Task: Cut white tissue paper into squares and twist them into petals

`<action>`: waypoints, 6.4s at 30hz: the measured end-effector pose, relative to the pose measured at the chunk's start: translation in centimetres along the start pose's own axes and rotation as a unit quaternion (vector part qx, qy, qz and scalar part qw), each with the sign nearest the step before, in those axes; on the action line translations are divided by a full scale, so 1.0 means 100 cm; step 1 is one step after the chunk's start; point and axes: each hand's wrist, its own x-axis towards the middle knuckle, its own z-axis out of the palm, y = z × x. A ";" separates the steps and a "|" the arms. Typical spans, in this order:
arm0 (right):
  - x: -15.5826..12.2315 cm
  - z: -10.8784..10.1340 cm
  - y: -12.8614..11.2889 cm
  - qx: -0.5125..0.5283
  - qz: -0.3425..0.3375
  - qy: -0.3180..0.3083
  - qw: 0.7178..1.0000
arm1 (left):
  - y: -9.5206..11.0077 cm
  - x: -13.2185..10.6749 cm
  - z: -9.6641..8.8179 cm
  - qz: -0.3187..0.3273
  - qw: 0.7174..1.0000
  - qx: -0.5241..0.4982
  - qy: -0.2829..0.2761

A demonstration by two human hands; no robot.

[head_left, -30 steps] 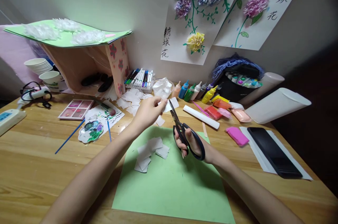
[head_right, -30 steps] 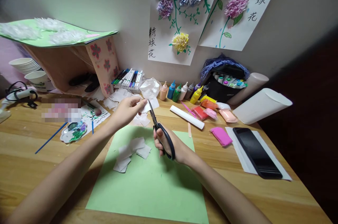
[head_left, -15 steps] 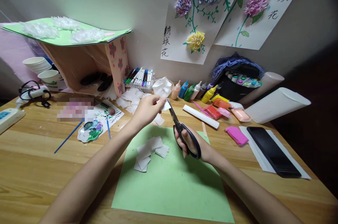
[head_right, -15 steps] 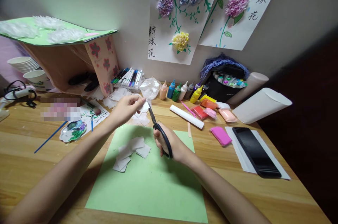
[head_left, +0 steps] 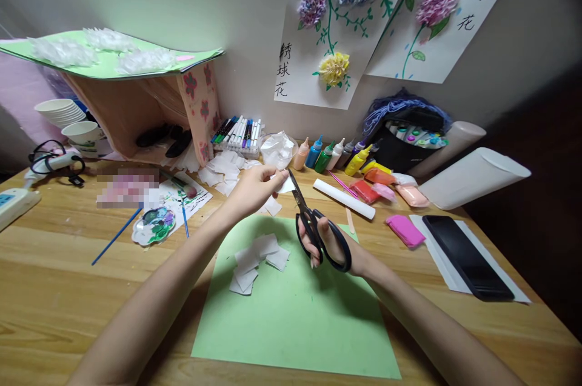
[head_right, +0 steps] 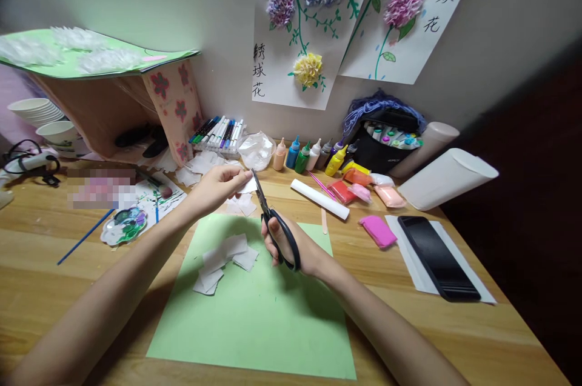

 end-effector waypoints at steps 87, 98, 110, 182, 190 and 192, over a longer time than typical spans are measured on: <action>0.006 -0.047 -0.004 0.014 0.095 -0.011 0.995 | -0.066 0.028 -0.011 0.002 0.998 0.046 -0.053; 0.005 -0.032 -0.007 -0.544 0.230 0.217 0.777 | -0.048 0.016 0.037 0.009 0.996 -0.083 -0.030; 0.015 -0.025 -0.006 0.047 0.013 0.159 0.986 | -0.027 0.000 0.047 0.076 0.993 0.092 0.003; -0.008 -0.022 -0.036 -0.042 -0.110 0.281 0.953 | 0.020 -0.036 0.044 0.261 0.915 0.248 0.183; -0.009 -0.018 -0.038 -0.050 -0.106 0.280 0.953 | 0.018 -0.035 0.045 0.219 0.946 0.151 0.185; -0.009 -0.017 -0.038 -0.053 -0.106 0.277 0.954 | 0.017 -0.034 0.046 0.205 0.954 0.124 0.180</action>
